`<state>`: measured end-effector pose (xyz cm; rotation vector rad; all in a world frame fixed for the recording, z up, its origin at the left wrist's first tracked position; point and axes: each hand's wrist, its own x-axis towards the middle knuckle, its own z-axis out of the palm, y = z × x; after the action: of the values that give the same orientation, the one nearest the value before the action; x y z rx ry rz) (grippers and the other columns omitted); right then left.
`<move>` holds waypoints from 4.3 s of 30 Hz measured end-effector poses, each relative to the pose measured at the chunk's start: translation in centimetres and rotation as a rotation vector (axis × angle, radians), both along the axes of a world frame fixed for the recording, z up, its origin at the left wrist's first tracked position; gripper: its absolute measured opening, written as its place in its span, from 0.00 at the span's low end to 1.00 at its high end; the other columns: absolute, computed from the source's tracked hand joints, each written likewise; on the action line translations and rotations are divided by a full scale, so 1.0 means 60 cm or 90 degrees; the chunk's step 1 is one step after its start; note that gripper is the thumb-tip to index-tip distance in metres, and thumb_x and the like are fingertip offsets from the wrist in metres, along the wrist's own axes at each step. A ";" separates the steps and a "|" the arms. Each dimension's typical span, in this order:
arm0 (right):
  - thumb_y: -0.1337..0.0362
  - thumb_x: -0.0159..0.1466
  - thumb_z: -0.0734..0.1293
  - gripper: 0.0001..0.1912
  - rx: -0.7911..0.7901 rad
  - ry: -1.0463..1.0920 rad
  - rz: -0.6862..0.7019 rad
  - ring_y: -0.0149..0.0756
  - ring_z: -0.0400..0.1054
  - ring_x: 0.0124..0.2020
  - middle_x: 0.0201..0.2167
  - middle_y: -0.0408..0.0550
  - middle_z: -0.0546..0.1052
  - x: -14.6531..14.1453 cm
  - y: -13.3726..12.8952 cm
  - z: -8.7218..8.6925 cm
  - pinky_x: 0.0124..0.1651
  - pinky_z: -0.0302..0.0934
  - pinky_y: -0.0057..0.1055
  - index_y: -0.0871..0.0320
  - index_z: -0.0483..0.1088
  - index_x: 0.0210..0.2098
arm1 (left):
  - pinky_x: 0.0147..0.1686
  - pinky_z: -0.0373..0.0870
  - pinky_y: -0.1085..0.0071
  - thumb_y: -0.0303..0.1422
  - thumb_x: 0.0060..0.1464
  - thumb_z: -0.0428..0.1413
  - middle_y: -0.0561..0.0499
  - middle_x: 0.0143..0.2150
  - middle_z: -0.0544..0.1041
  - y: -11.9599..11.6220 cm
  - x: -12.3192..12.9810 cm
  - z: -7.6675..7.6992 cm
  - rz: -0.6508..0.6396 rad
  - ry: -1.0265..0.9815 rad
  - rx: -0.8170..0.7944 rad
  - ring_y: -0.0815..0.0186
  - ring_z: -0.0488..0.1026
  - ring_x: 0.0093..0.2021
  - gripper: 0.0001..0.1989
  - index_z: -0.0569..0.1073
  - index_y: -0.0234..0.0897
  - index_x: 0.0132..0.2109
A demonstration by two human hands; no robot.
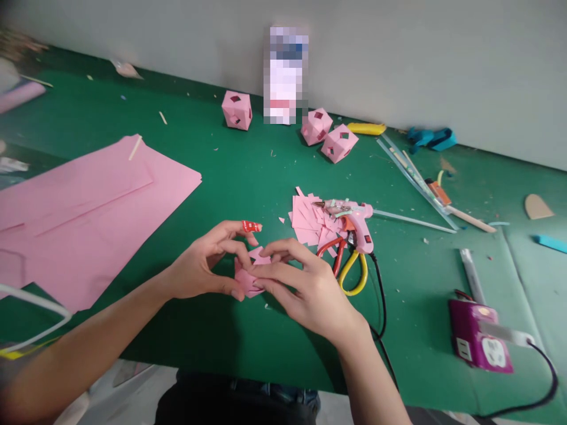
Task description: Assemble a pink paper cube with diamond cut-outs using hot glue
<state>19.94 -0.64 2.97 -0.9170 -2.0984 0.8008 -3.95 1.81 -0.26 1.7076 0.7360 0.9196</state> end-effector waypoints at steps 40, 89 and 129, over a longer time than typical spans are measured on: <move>0.71 0.64 0.74 0.09 0.064 0.048 -0.216 0.38 0.79 0.39 0.39 0.47 0.83 -0.032 -0.006 0.007 0.44 0.78 0.36 0.51 0.82 0.40 | 0.49 0.84 0.62 0.24 0.56 0.67 0.46 0.43 0.87 0.002 0.020 0.002 0.156 -0.051 0.343 0.60 0.85 0.46 0.11 0.79 0.38 0.45; 0.65 0.63 0.77 0.22 -0.081 0.216 -0.184 0.41 0.72 0.55 0.55 0.46 0.78 -0.024 -0.007 -0.031 0.51 0.71 0.40 0.41 0.78 0.56 | 0.47 0.79 0.69 0.46 0.65 0.59 0.43 0.56 0.82 -0.012 0.022 -0.011 0.053 -0.315 -0.370 0.58 0.81 0.52 0.20 0.79 0.42 0.57; 0.71 0.62 0.75 0.09 0.047 0.148 -0.222 0.39 0.78 0.40 0.41 0.48 0.81 -0.050 -0.018 -0.021 0.39 0.76 0.38 0.50 0.81 0.38 | 0.52 0.75 0.62 0.41 0.60 0.65 0.42 0.59 0.73 -0.030 0.030 -0.021 0.051 -0.156 -0.188 0.55 0.74 0.56 0.28 0.68 0.43 0.64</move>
<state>16.93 -1.71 1.73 -1.0583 -1.6950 0.6111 -2.17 -0.01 -1.50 1.2887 0.7380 1.0004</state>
